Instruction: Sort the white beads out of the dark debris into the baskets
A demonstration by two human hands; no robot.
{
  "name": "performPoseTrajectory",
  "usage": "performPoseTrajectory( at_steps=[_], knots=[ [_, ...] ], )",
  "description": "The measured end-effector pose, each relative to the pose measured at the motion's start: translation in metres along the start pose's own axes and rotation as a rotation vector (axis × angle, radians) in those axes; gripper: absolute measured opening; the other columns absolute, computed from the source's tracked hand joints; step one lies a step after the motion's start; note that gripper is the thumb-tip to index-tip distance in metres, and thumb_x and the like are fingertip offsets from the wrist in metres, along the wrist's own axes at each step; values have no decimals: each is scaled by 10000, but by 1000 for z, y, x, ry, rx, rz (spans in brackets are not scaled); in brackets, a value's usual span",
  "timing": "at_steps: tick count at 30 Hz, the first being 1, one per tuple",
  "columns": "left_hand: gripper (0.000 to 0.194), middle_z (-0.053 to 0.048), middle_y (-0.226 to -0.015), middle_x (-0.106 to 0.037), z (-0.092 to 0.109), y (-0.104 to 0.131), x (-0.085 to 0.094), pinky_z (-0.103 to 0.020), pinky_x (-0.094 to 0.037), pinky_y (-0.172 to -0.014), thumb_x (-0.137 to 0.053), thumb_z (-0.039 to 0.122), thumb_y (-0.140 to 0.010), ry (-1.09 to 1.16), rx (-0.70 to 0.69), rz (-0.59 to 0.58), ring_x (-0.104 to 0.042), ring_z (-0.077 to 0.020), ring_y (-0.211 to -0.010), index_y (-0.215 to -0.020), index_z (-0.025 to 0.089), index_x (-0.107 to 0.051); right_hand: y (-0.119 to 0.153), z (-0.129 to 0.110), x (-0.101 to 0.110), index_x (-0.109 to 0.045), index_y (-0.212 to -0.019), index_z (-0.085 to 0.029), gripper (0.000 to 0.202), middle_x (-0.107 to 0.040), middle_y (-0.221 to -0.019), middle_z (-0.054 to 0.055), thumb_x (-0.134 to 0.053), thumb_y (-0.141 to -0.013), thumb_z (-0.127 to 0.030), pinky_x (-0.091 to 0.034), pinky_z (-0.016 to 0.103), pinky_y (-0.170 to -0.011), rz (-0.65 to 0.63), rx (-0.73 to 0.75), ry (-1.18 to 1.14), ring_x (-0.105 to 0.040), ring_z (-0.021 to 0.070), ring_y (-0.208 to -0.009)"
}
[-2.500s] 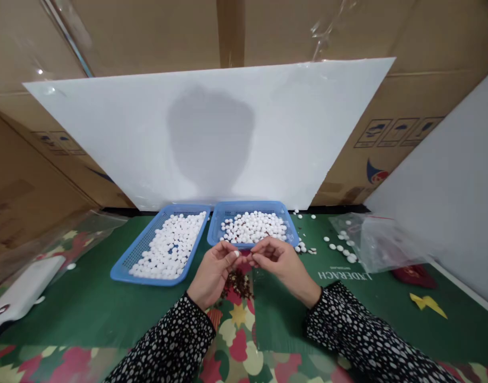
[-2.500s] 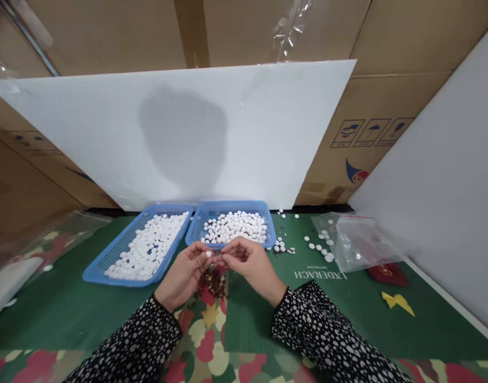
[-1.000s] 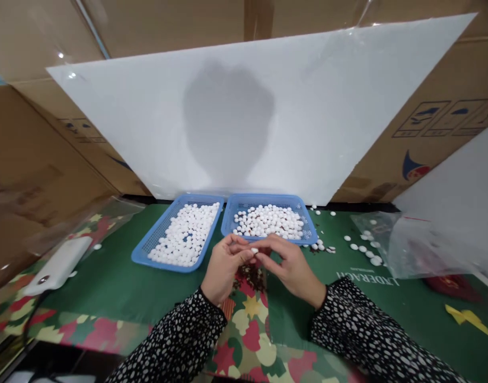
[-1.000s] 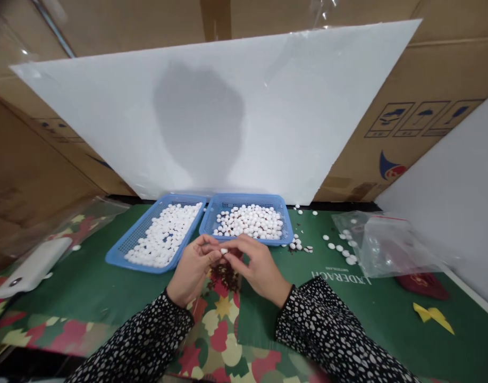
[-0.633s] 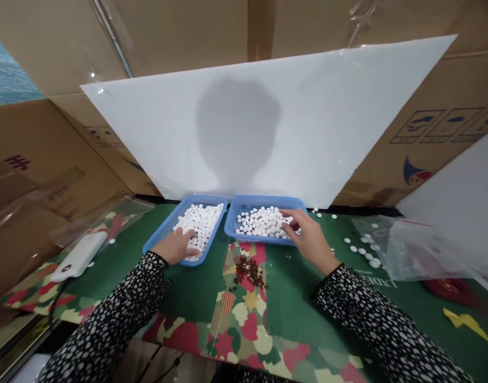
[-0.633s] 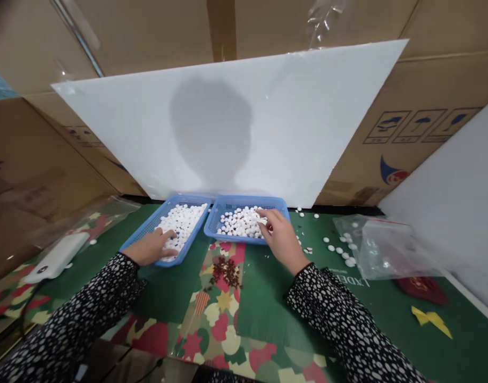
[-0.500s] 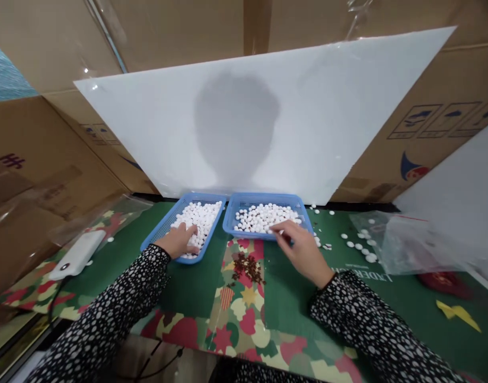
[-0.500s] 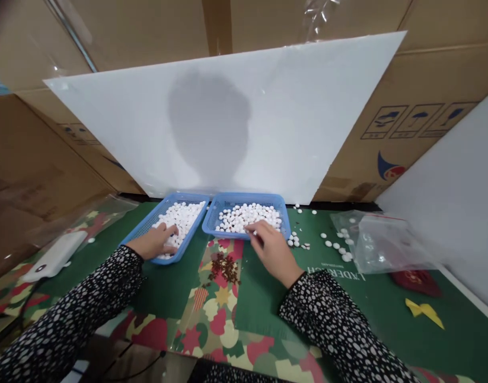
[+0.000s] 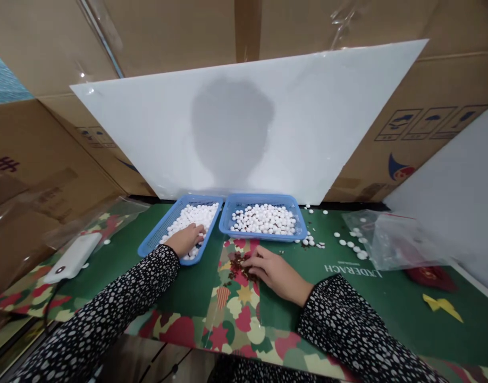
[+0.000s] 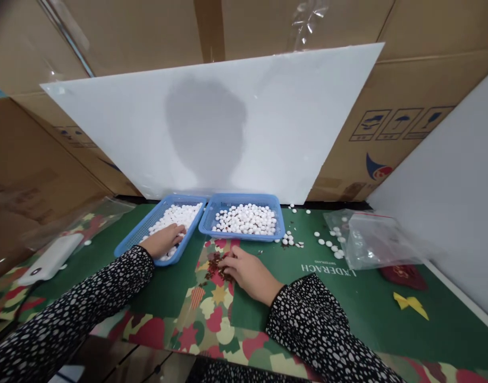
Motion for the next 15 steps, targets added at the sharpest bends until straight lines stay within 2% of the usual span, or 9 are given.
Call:
performPoseTrajectory(
  at_steps=[2,5,8,10,11,13,15],
  knots=[
    [64,-62,-768,-604,-3,-5,6,-334,-394,-780,-577,279,-773,84,33,53,-569,-261,-814,-790,222,-600,-2,0,-7,-658,-1074,-232,200,-569,-962,52,-526,-931,-183,-480,289,-713,-40,-2,48,-578,187,-841],
    [136,-20,-600,-523,-9,-8,19,-300,-385,-629,-577,344,-786,238,97,109,-527,-218,-643,-744,214,-570,-5,2,-13,-660,-976,-196,146,-575,-943,53,-532,-922,-153,-474,282,-717,-74,-31,77,-574,179,-820],
    [255,-8,-599,-497,-4,-1,32,-239,-311,-470,-463,431,-864,419,118,113,-455,-148,-514,-845,196,-561,-6,2,-10,-631,-898,-178,142,-586,-928,43,-508,-925,-111,-468,263,-730,-82,-25,44,-579,162,-814],
    [279,-24,-680,-527,11,9,38,-198,-262,-421,-431,437,-887,594,98,91,-447,-113,-514,-932,187,-547,-6,2,-6,-616,-870,-175,135,-591,-906,35,-515,-918,-98,-465,261,-735,-87,-27,39,-584,161,-813],
    [251,-33,-714,-535,21,15,38,-178,-228,-403,-483,410,-872,832,95,54,-442,-98,-521,-945,178,-543,-6,2,-4,-611,-861,-174,130,-595,-897,33,-522,-914,-96,-465,262,-741,-90,-33,42,-587,162,-816],
    [194,-28,-737,-551,47,27,30,-148,-166,-376,-582,346,-834,1185,126,-58,-414,-67,-504,-916,180,-525,-5,3,-2,-606,-857,-174,113,-605,-887,34,-534,-911,-104,-463,268,-752,-97,-45,61,-590,170,-829],
    [158,-28,-742,-578,74,37,17,-134,-141,-363,-612,291,-826,1343,126,-141,-397,-49,-490,-861,181,-505,-4,5,-1,-603,-878,-167,86,-618,-892,47,-539,-912,-122,-465,281,-747,-99,-47,104,-595,185,-838]
  ],
)
Point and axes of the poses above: each hand's wrist, its own y-axis away from the middle knuckle, its own x-axis out of the back of the hand, z = x × y, the point moved 4 cm from there along -y, towards the middle knuckle
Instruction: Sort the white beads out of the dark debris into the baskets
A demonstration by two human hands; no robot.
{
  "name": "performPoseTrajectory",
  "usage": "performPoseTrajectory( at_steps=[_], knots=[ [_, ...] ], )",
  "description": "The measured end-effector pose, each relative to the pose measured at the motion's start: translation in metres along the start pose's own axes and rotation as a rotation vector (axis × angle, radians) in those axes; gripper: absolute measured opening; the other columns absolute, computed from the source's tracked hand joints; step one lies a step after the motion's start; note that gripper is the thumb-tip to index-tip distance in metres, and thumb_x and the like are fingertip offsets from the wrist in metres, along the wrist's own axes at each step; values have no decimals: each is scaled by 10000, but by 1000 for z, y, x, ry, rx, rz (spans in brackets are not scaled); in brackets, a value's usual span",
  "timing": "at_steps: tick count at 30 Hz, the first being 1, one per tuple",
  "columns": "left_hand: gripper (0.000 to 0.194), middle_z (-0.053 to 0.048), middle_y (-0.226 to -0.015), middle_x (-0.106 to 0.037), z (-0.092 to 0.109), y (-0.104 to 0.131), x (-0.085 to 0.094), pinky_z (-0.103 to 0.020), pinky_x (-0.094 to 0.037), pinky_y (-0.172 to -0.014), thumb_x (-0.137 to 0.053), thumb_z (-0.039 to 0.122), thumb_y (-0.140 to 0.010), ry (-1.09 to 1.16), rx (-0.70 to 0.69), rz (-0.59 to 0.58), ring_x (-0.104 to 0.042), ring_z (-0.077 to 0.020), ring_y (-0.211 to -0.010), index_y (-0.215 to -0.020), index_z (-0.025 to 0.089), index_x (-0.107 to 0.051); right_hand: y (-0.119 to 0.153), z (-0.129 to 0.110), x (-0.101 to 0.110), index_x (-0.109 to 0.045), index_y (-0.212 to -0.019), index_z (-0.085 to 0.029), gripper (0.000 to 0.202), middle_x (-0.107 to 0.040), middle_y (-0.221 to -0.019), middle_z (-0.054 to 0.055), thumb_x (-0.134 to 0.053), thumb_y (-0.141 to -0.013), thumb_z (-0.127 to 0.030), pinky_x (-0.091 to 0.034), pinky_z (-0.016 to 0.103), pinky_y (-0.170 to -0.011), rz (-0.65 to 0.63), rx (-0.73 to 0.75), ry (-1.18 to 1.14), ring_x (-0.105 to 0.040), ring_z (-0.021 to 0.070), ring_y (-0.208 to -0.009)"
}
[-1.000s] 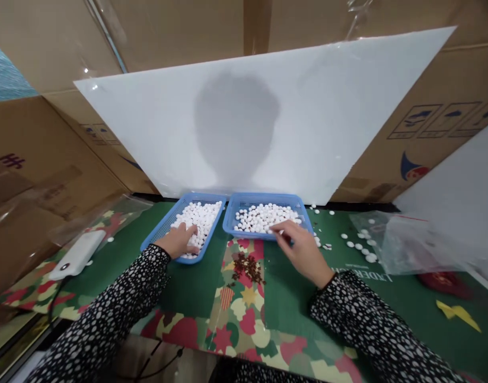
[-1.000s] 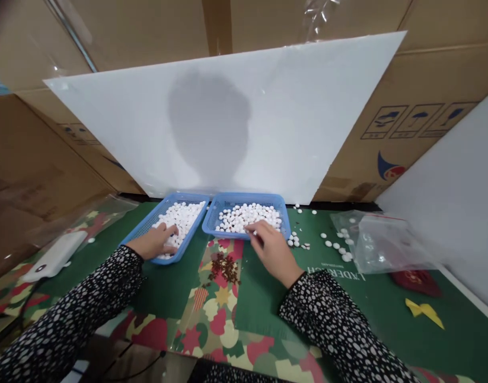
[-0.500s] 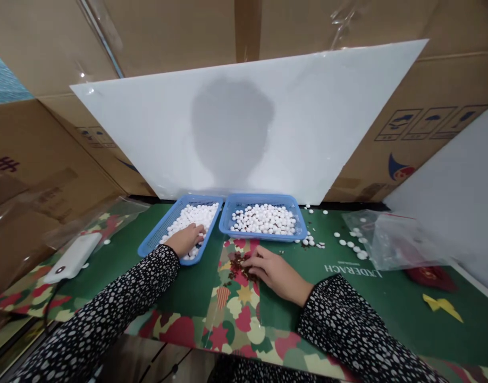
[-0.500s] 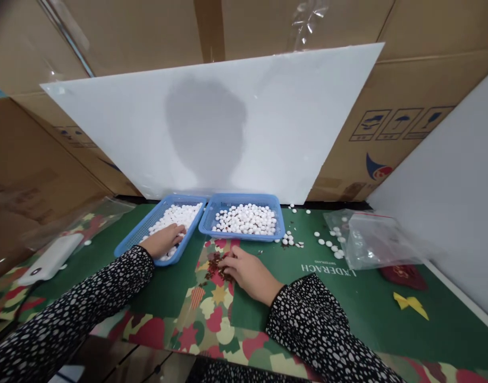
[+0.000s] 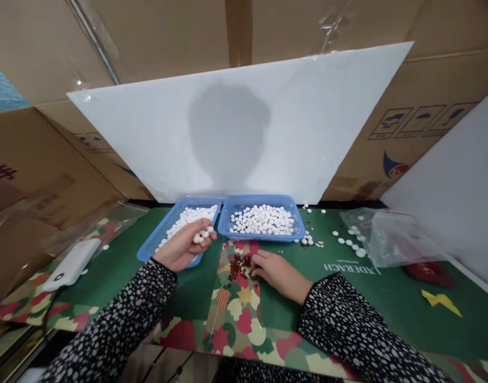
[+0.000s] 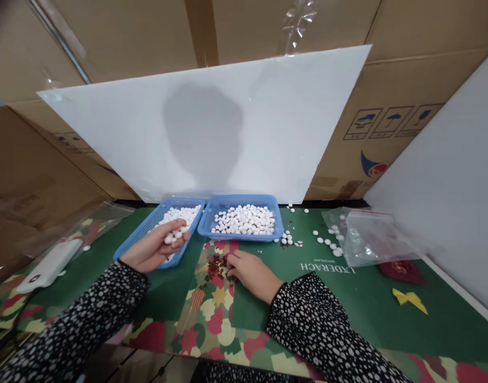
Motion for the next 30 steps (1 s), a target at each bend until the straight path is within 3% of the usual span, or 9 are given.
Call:
performPoseTrajectory(
  at_steps=[4,8,13,20,25,30],
  knots=[
    [150,-26,-724,-610,-33,1,-47,-133,-140,-364,-610,260,-835,78,69,-134,-385,-39,-471,-828,180,-483,1,6,1,-630,-926,-159,123,-643,-890,70,-511,-923,-127,-465,305,-728,9,1,77,-608,207,-821],
    [112,-33,-703,-621,-62,-12,-65,-145,-146,-373,-590,237,-837,86,72,-204,-407,-50,-484,-848,173,-499,4,11,6,-666,-910,-175,177,-661,-907,54,-525,-893,-69,-473,284,-762,12,12,-34,-627,185,-844],
    [162,-57,-763,-644,-76,-26,-65,-151,-165,-385,-617,287,-843,66,2,-198,-418,-45,-506,-855,150,-531,6,17,15,-672,-885,-189,157,-662,-856,24,-564,-882,-75,-468,270,-743,87,-22,-210,-621,166,-810],
    [258,-44,-812,-612,-85,-27,-57,-155,-157,-398,-685,351,-815,156,-37,-169,-404,-40,-544,-916,144,-569,8,17,22,-695,-900,-218,148,-668,-887,16,-575,-895,-133,-455,279,-757,145,-65,-372,-610,161,-814],
    [253,31,-649,-513,-85,-28,-54,-166,-159,-411,-709,327,-798,127,-31,-135,-315,-31,-492,-944,149,-603,8,20,20,-633,-863,-192,71,-646,-759,-14,-576,-897,-219,-426,240,-613,168,-180,-533,-560,135,-661],
    [295,52,-671,-486,-86,-29,-53,-172,-169,-417,-778,305,-717,91,-26,-89,-298,-22,-488,-915,152,-623,8,21,17,-644,-810,-184,46,-653,-750,-11,-628,-842,-156,-426,235,-626,138,-161,-470,-573,133,-670]
  ],
)
Point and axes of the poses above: each hand's wrist, its own y-axis away from the middle knuckle, its own x-axis out of the back of the hand, z = x × y, the point moved 4 cm from there along -y, towards the middle knuckle
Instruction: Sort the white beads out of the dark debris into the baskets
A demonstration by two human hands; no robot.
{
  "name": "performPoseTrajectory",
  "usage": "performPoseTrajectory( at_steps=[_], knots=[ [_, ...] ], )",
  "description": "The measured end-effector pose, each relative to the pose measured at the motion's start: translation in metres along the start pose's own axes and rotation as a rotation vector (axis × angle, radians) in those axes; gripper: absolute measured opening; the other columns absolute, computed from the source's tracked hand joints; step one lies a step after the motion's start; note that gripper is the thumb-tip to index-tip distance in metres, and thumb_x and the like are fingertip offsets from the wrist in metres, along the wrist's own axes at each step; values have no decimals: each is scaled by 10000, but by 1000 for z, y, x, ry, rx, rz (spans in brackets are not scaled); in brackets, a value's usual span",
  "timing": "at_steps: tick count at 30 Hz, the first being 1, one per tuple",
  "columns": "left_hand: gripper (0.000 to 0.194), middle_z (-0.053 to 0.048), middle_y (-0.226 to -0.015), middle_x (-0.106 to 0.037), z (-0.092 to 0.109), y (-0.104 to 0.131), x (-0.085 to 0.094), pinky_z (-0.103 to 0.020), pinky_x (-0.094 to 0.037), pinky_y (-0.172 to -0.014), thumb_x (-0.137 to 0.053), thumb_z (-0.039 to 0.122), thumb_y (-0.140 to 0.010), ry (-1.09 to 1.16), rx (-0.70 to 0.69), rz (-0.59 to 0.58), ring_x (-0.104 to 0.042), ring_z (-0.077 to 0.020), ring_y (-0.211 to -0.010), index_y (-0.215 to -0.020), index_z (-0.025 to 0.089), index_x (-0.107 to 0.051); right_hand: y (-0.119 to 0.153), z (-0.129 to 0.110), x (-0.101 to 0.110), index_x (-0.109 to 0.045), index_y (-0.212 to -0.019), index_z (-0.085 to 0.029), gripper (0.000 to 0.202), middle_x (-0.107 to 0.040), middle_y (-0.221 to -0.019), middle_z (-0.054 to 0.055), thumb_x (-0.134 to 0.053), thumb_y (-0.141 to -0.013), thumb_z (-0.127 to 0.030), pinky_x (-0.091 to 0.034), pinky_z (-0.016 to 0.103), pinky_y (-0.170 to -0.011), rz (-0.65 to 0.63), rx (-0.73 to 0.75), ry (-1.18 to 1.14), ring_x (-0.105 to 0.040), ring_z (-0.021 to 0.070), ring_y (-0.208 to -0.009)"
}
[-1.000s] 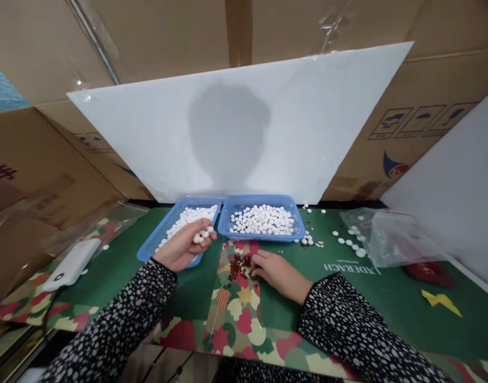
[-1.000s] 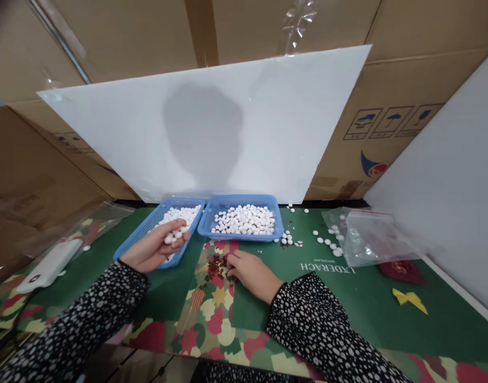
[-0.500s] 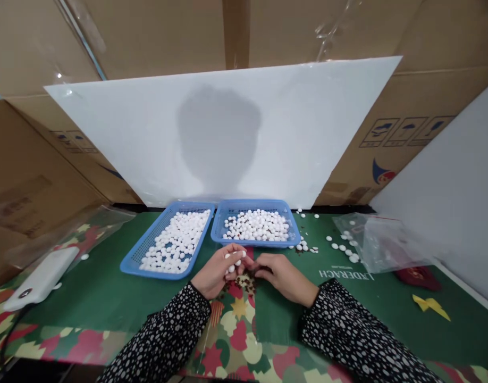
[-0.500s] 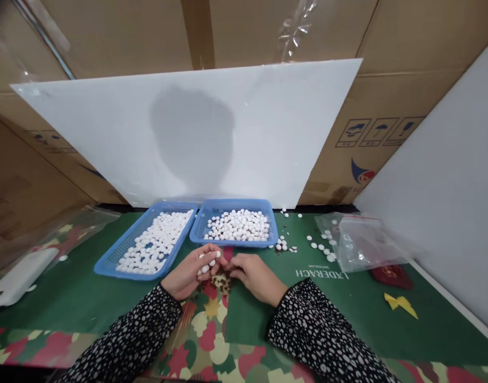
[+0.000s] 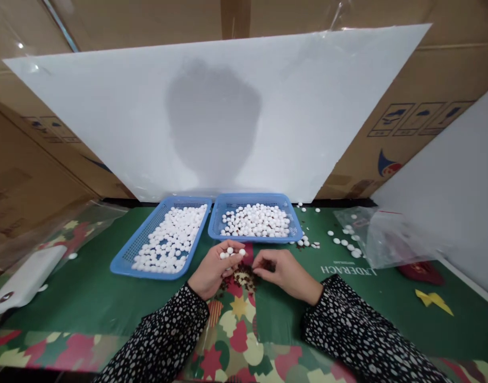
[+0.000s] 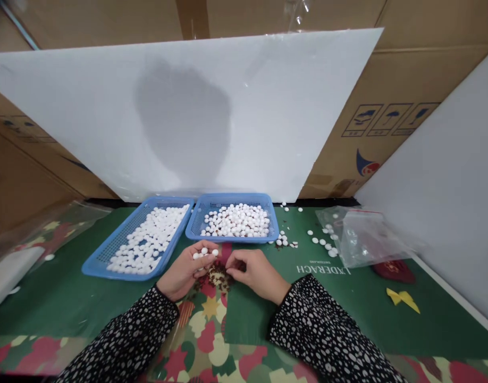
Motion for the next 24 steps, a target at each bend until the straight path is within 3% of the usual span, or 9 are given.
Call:
performPoseTrajectory(
  at_steps=[4,7,16,24],
  knots=[
    [303,57,-673,-492,-3,-2,1,-174,-189,-425,-799,284,-681,-27,-24,17,-301,-24,-485,-888,154,-620,1,-5,1,-662,-833,-199,138,-661,-833,-1,-616,-824,-69,-437,258,-705,-24,69,128,-593,144,-754],
    [286,59,-632,-480,-4,-3,2,-180,-196,-430,-787,306,-693,-60,-43,23,-295,-32,-482,-858,142,-621,1,-8,5,-664,-794,-202,108,-666,-815,-5,-636,-832,-105,-440,266,-710,12,60,117,-598,147,-758],
    [262,46,-600,-506,-7,-3,0,-188,-205,-435,-716,373,-765,-123,-70,9,-324,-52,-479,-866,152,-619,2,-5,-2,-666,-876,-196,90,-708,-788,21,-670,-832,-274,-529,306,-688,186,-98,-380,-667,170,-727],
    [267,51,-566,-472,-9,-1,-3,-191,-195,-429,-718,389,-760,-132,-60,-7,-303,-58,-471,-844,152,-628,1,-15,3,-683,-784,-202,99,-670,-913,42,-662,-837,-284,-492,333,-791,297,48,-208,-620,186,-855]
  ],
)
Point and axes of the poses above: each hand's wrist, its own y-axis away from the middle knuckle, its own x-axis out of the back of the hand, z = x × y, the point moved 4 cm from there along -y, towards the middle knuckle
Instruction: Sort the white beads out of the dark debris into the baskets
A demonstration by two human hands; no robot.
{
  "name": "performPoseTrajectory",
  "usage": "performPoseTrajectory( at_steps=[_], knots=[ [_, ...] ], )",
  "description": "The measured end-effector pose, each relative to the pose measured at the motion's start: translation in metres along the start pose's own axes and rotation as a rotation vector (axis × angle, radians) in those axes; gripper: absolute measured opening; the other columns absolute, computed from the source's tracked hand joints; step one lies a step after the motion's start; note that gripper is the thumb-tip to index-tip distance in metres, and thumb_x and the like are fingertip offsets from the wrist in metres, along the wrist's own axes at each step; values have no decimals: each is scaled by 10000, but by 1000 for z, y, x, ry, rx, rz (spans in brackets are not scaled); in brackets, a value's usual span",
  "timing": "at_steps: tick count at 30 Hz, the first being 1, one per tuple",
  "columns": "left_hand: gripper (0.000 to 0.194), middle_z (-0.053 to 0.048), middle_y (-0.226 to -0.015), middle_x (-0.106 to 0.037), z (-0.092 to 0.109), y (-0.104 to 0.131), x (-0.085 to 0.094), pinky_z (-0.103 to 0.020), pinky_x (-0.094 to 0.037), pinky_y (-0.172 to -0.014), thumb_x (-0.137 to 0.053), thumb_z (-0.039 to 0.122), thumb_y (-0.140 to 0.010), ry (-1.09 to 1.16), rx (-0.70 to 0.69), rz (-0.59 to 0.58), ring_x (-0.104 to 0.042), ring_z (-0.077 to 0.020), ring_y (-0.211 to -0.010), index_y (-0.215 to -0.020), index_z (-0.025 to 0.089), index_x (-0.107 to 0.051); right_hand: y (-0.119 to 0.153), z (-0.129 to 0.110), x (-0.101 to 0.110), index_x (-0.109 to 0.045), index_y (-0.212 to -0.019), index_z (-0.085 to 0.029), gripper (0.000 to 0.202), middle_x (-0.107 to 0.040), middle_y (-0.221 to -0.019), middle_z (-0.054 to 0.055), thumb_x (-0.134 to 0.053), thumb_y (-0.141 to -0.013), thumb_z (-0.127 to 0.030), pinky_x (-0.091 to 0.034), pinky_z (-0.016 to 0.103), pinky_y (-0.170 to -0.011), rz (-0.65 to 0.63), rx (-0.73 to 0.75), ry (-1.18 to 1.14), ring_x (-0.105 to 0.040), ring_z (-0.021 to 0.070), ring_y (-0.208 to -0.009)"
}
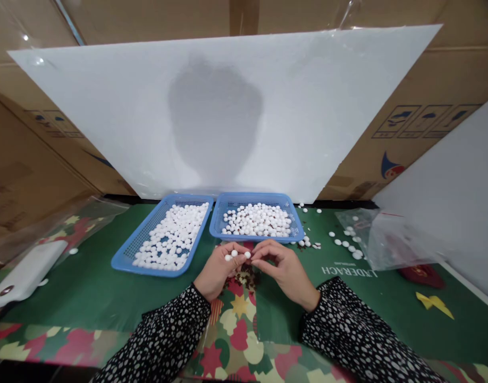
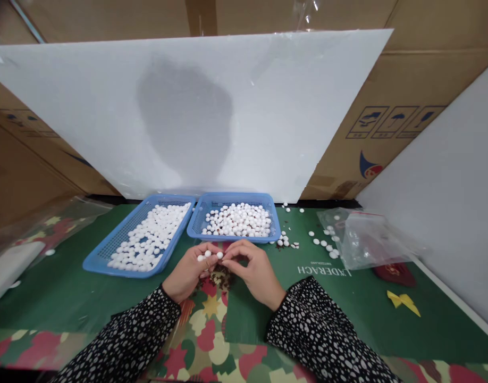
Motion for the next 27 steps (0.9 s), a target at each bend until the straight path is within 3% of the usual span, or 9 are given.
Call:
performPoseTrajectory(
  at_steps=[11,19,24,27],
  knots=[
    [293,67,-534,-456,-1,2,-3,-190,-205,-430,-753,402,-721,71,-3,30,-302,-52,-455,-773,158,-599,3,2,-6,-662,-818,-197,55,-664,-859,32,-636,-859,-224,-488,288,-738,59,66,24,-620,177,-808],
    [269,61,-528,-471,0,5,-3,-191,-225,-441,-747,387,-727,27,-26,66,-336,-55,-453,-723,158,-605,5,3,-7,-666,-814,-194,84,-691,-808,32,-633,-860,-255,-490,283,-697,115,34,98,-630,176,-743],
    [261,52,-529,-493,5,8,-2,-195,-243,-451,-752,374,-718,-38,-44,58,-365,-63,-459,-692,156,-612,5,1,-8,-667,-841,-196,90,-692,-791,29,-648,-852,-284,-501,276,-667,101,23,105,-631,174,-709],
    [280,52,-522,-500,7,8,-2,-195,-240,-450,-747,380,-722,-42,-43,44,-366,-63,-455,-677,158,-583,4,-4,-9,-700,-947,-219,112,-691,-869,40,-616,-880,-250,-507,285,-721,53,97,108,-641,181,-784]
  ],
)
Point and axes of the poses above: each hand's wrist, its own y-axis away from the middle knuckle, its own x-axis out of the back of the hand, z = x × y, the point moved 4 cm from there along -y, towards the middle knuckle
